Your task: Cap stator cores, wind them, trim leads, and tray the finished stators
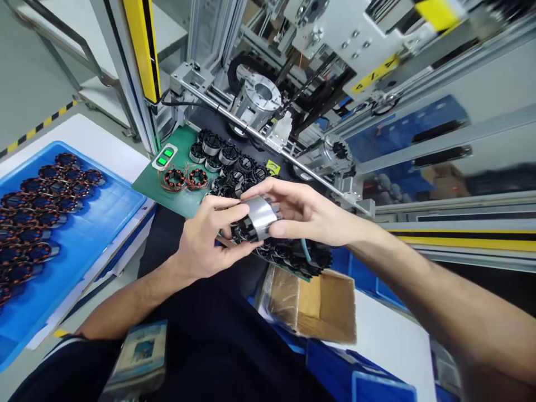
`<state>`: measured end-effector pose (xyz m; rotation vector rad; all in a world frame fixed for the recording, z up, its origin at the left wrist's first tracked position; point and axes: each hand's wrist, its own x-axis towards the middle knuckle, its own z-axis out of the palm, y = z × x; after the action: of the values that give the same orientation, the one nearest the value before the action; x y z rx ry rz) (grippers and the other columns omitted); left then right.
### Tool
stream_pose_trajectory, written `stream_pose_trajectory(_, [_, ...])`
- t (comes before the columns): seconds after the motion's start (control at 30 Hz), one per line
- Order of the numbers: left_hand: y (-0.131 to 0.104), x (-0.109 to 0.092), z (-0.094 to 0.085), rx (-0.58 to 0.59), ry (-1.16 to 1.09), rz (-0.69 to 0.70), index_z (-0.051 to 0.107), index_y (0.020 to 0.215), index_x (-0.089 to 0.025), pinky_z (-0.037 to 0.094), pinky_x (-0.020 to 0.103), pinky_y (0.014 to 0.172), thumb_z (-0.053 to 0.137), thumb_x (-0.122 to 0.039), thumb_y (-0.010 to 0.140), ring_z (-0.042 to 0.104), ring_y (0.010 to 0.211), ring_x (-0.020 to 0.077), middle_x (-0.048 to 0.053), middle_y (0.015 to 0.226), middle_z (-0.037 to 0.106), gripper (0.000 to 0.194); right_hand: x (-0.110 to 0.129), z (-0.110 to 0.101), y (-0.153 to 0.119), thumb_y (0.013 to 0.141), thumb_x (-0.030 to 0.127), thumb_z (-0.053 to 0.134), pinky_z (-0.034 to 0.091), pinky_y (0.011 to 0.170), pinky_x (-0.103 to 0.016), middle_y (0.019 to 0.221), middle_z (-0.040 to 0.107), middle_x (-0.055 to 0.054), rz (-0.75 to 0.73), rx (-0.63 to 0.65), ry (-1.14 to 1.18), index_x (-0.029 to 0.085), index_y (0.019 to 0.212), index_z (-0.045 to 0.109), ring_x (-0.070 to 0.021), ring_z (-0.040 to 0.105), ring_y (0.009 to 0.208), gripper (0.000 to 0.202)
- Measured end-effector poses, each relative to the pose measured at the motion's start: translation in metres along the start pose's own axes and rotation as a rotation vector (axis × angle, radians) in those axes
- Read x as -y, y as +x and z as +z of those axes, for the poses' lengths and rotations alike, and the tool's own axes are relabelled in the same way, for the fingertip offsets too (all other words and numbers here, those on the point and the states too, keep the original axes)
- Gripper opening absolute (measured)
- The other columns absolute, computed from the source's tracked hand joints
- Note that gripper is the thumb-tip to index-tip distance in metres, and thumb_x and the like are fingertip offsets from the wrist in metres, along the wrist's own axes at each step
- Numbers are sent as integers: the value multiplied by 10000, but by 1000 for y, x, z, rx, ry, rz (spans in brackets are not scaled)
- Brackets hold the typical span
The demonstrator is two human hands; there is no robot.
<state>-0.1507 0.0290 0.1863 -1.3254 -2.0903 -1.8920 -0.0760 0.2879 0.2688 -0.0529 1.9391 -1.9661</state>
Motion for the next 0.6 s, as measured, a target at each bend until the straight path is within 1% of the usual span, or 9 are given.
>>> stream_pose_trajectory(0.07, [2,15,-13,33,-11,-71,737,1443,-272,706,346,751,1084,-408,976,784,772,156,131,1489,831,597,8,-10,9,977,514,1078,768,1016,-404,1294,905,0,20,-51,-97,423,1466,827,-248,895,1184,557])
stream_pose_trajectory(0.17, [9,53,-55,-14,30,-272,673,1556,-258,725,395,917,1150,-501,896,845,971,222,152,1645,755,850,27,-46,30,959,644,1050,758,1151,-541,1383,894,-45,38,-210,-383,391,1473,790,-312,884,1249,630])
stream_pose_trajectory(0.2, [12,69,-73,-75,72,-362,648,1578,-243,705,396,961,1112,-546,939,844,1038,238,140,1640,751,846,34,-63,41,946,690,1040,748,1173,-586,1394,892,-64,40,-289,-504,373,1477,775,-345,877,1260,674])
stream_pose_trajectory(0.27, [20,104,-107,-236,192,-518,579,1639,-196,634,367,972,846,-594,1174,815,1101,229,110,1573,752,668,45,-102,66,926,738,1023,735,1184,-645,1377,894,-109,47,-476,-770,329,1488,748,-406,860,1265,748])
stream_pose_trajectory(0.33, [26,138,-130,-313,301,-628,576,1636,-140,565,367,1053,602,-515,1304,765,1198,235,97,1486,754,502,50,-141,95,925,724,1008,723,1195,-675,1365,897,-155,70,-652,-997,280,1509,734,-447,853,1246,783])
stream_pose_trajectory(0.4, [28,165,-139,-313,338,-678,641,1551,-110,502,387,1161,562,-453,1317,718,1286,258,81,1382,759,422,48,-174,126,914,680,1002,709,1217,-697,1420,888,-199,87,-758,-1129,233,1528,742,-480,853,1246,803])
stream_pose_trajectory(0.47, [27,181,-138,-307,332,-685,693,1474,-119,453,405,1238,616,-445,1295,701,1329,279,56,1303,756,380,41,-200,152,883,626,1000,703,1233,-703,1509,870,-223,86,-772,-1193,199,1532,775,-509,847,1300,809])
stream_pose_trajectory(0.53, [24,187,-134,-314,334,-683,718,1467,-146,424,412,1271,680,-477,1267,699,1354,295,35,1285,754,388,33,-220,169,854,586,987,711,1220,-690,1528,875,-210,78,-734,-1251,196,1498,826,-510,848,1325,769])
stream_pose_trajectory(0.6, [22,188,-132,-305,333,-688,738,1473,-176,434,401,1233,761,-514,1227,707,1355,305,20,1277,764,419,28,-237,178,837,582,988,724,1179,-689,1472,905,-179,77,-687,-1290,221,1445,870,-490,876,1254,716])
